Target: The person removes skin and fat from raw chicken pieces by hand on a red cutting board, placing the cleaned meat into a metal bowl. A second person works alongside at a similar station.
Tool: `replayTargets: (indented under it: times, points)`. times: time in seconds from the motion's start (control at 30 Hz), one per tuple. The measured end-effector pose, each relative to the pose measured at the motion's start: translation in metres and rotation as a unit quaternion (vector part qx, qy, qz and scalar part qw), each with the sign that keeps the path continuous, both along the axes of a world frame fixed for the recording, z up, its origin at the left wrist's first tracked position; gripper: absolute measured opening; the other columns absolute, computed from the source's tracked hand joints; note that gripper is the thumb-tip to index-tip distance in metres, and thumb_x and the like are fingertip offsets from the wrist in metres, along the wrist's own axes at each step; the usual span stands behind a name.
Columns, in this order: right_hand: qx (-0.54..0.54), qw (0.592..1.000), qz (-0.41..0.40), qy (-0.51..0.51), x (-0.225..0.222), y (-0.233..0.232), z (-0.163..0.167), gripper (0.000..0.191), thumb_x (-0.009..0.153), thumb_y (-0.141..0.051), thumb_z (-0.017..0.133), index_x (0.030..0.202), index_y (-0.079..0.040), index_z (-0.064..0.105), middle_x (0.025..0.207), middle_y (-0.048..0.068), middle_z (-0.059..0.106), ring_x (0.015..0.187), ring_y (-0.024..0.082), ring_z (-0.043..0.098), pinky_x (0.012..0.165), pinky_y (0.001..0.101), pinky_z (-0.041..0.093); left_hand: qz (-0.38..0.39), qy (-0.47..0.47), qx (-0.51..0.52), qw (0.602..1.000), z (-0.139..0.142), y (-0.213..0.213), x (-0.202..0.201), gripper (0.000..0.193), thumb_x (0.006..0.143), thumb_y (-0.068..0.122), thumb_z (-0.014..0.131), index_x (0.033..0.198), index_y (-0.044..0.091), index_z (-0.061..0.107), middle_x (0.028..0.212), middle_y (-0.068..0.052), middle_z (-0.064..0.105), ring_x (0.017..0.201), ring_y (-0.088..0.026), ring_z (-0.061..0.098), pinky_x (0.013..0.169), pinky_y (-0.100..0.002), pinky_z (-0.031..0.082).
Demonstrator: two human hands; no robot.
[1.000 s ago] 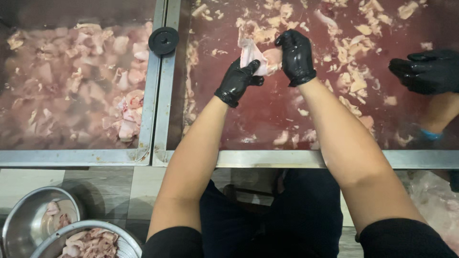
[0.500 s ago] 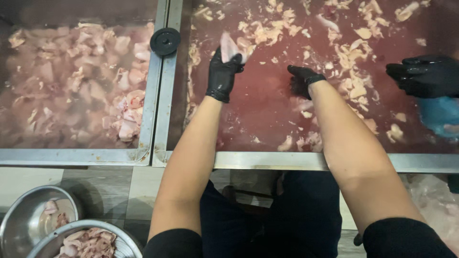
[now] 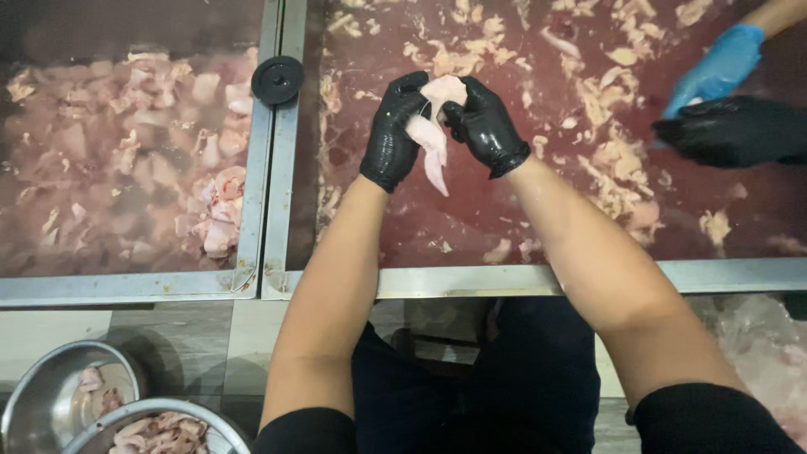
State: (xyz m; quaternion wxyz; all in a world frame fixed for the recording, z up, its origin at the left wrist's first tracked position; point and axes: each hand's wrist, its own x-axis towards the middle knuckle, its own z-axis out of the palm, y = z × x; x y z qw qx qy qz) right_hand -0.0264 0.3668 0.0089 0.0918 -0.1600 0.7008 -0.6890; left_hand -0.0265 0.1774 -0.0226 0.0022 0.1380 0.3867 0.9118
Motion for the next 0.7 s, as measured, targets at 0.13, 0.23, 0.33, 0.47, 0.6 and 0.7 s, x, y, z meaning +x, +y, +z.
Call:
replayTargets:
  times: [0.13, 0.23, 0.33, 0.47, 0.6, 0.7]
  points:
    - [-0.002, 0.984, -0.021, 0.179, -0.021, 0.006, -0.018, 0.035, 0.108, -0.009, 0.062, 0.141, 0.001, 0.053, 0.116, 0.011, 0.066, 0.104, 0.02, 0.06, 0.088, 0.0325, 0.051, 0.017, 0.125, -0.173, 0.977, 0.01, -0.005, 0.016, 0.057, 0.1, 0.008, 0.063, 0.154, 0.001, 0.045, 0.15, -0.015, 0.055, 0.139, -0.023, 0.051, 0.119, -0.037, 0.041]
    - [-0.054, 0.973, -0.033, 0.221, -0.028, 0.009, -0.026, 0.035, 0.109, -0.007, 0.063, 0.141, 0.001, 0.052, 0.122, 0.007, 0.066, 0.113, 0.017, 0.061, 0.097, 0.0321, 0.052, -0.089, 0.121, -0.166, 0.975, 0.007, -0.012, 0.02, 0.071, 0.097, 0.014, 0.071, 0.157, 0.013, 0.033, 0.155, -0.009, 0.047, 0.144, -0.021, 0.045, 0.119, -0.038, 0.04]
    - [0.067, 0.971, -0.07, 0.219, -0.021, 0.011, -0.026, 0.031, 0.106, -0.009, 0.063, 0.135, 0.0, 0.056, 0.107, 0.007, 0.065, 0.098, 0.014, 0.059, 0.087, 0.0307, 0.052, -0.196, 0.02, -0.084, 0.977, -0.002, -0.009, 0.017, 0.067, 0.096, 0.024, 0.071, 0.154, 0.013, 0.039, 0.151, -0.007, 0.051, 0.14, -0.02, 0.05, 0.116, -0.039, 0.043]
    - [0.076, 0.988, -0.02, 0.13, -0.005, 0.008, -0.009, 0.021, 0.107, -0.015, 0.06, 0.123, -0.003, 0.064, 0.091, 0.004, 0.064, 0.081, 0.008, 0.057, 0.071, 0.0275, 0.049, -0.006, 0.035, -0.363, 0.931, -0.012, 0.0, 0.014, 0.056, 0.101, 0.033, 0.066, 0.146, 0.001, 0.055, 0.133, -0.011, 0.065, 0.123, -0.017, 0.058, 0.109, -0.035, 0.048]
    - [0.017, 0.984, -0.031, 0.173, 0.002, 0.002, 0.011, 0.015, 0.109, -0.018, 0.062, 0.109, -0.002, 0.062, 0.089, 0.0, 0.064, 0.082, 0.007, 0.059, 0.073, 0.0269, 0.051, -0.006, 0.003, -0.338, 0.941, -0.011, 0.0, 0.014, 0.055, 0.1, 0.036, 0.064, 0.142, 0.002, 0.054, 0.128, -0.006, 0.066, 0.118, -0.014, 0.059, 0.104, -0.032, 0.047]
    - [0.034, 0.973, -0.023, 0.228, 0.003, 0.001, 0.014, 0.02, 0.104, -0.019, 0.067, 0.108, -0.002, 0.058, 0.093, 0.001, 0.062, 0.086, 0.009, 0.058, 0.076, 0.0286, 0.051, -0.026, -0.005, -0.323, 0.946, -0.009, 0.0, 0.012, 0.046, 0.103, 0.038, 0.061, 0.131, 0.001, 0.061, 0.119, -0.003, 0.068, 0.11, -0.012, 0.059, 0.099, -0.031, 0.049]
